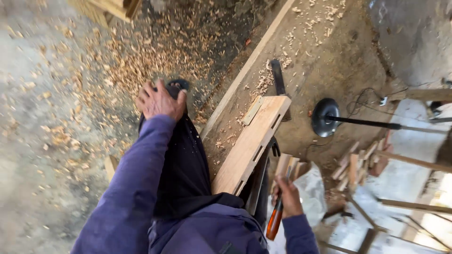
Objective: Creating a mortise in a wood plank using a chisel and hammer.
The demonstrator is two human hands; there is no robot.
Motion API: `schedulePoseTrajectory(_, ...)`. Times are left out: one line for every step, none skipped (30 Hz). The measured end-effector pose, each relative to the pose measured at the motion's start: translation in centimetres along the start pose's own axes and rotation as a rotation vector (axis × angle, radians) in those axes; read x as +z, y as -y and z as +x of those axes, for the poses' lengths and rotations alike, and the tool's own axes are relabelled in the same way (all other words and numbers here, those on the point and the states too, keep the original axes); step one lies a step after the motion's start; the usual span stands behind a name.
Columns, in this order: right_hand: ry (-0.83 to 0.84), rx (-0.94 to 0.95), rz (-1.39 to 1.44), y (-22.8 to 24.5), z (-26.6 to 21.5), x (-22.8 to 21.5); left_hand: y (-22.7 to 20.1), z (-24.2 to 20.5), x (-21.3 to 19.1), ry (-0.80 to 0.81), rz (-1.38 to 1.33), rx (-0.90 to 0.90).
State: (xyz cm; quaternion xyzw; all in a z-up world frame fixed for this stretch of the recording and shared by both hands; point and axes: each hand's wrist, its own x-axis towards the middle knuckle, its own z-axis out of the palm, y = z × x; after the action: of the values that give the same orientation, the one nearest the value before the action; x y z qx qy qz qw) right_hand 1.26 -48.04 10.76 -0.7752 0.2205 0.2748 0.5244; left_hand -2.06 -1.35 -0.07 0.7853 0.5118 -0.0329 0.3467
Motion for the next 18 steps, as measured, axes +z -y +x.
schedulePoseTrajectory(-0.001,0.051,-0.005,-2.4,0.0,-0.4,-0.4,-1.2,-0.2,-0.072,-0.021,0.228)
schedulePoseTrajectory(-0.005,0.105,-0.007,-5.0,-0.3,-0.8,-0.7,-2.5,-0.4,-0.134,-0.037,0.460)
schedulePoseTrajectory(0.002,0.100,0.032,-5.0,-0.4,0.5,-2.1,-5.2,-0.6,-0.147,-0.016,0.491)
schedulePoseTrajectory(0.040,0.081,0.011,-5.5,-1.1,1.4,-3.1,-8.4,-0.5,-0.023,-0.185,0.572)
schedulePoseTrajectory(0.078,0.061,-0.011,-5.8,-1.9,2.2,-4.0,-11.8,-0.3,0.109,-0.352,0.646)
schedulePoseTrajectory(0.080,0.061,0.025,-5.6,-2.3,2.8,-4.6,-14.4,0.6,0.110,-0.326,0.671)
schedulePoseTrajectory(0.116,0.046,0.022,-5.3,-2.9,3.4,-5.0,-17.0,1.4,0.350,-0.274,0.603)
schedulePoseTrajectory(0.157,0.015,0.015,-4.5,-2.8,3.9,-5.7,-19.2,2.3,0.569,-0.221,0.523)
schedulePoseTrajectory(0.164,-0.002,0.047,-5.3,-1.8,4.0,-6.4,-20.2,2.4,0.553,-0.197,0.548)
schedulePoseTrajectory(0.183,-0.032,-0.013,-6.2,-1.1,3.9,-6.9,-21.4,2.5,0.595,-0.123,0.468)
schedulePoseTrajectory(0.201,-0.064,-0.073,-7.0,-0.4,4.0,-7.3,-22.6,2.6,0.634,-0.049,0.387)
schedulePoseTrajectory(0.212,-0.079,-0.053,-6.8,-0.2,4.2,-6.6,-22.1,4.4,0.613,-0.034,0.398)
schedulePoseTrajectory(0.227,-0.118,-0.081,-6.7,0.0,4.4,-6.0,-21.5,6.1,0.590,-0.033,0.412)
schedulePoseTrajectory(0.242,-0.153,-0.106,-6.7,0.0,4.7,-5.1,-20.9,7.6,0.569,-0.028,0.425)
schedulePoseTrajectory(0.253,-0.164,-0.083,-5.8,-0.7,5.0,-4.8,-20.3,8.1,0.552,-0.008,0.435)
schedulePoseTrajectory(0.295,-0.146,-0.054,-4.8,-1.2,5.2,-4.8,-19.6,8.7,0.523,0.032,0.464)
schedulePoseTrajectory(0.338,-0.127,-0.026,-3.7,-1.7,5.3,-4.8,-18.8,9.3,0.494,0.073,0.491)
schedulePoseTrajectory(0.344,-0.140,-0.012,-4.8,-0.5,5.1,-6.3,-17.2,9.3,0.479,0.083,0.501)
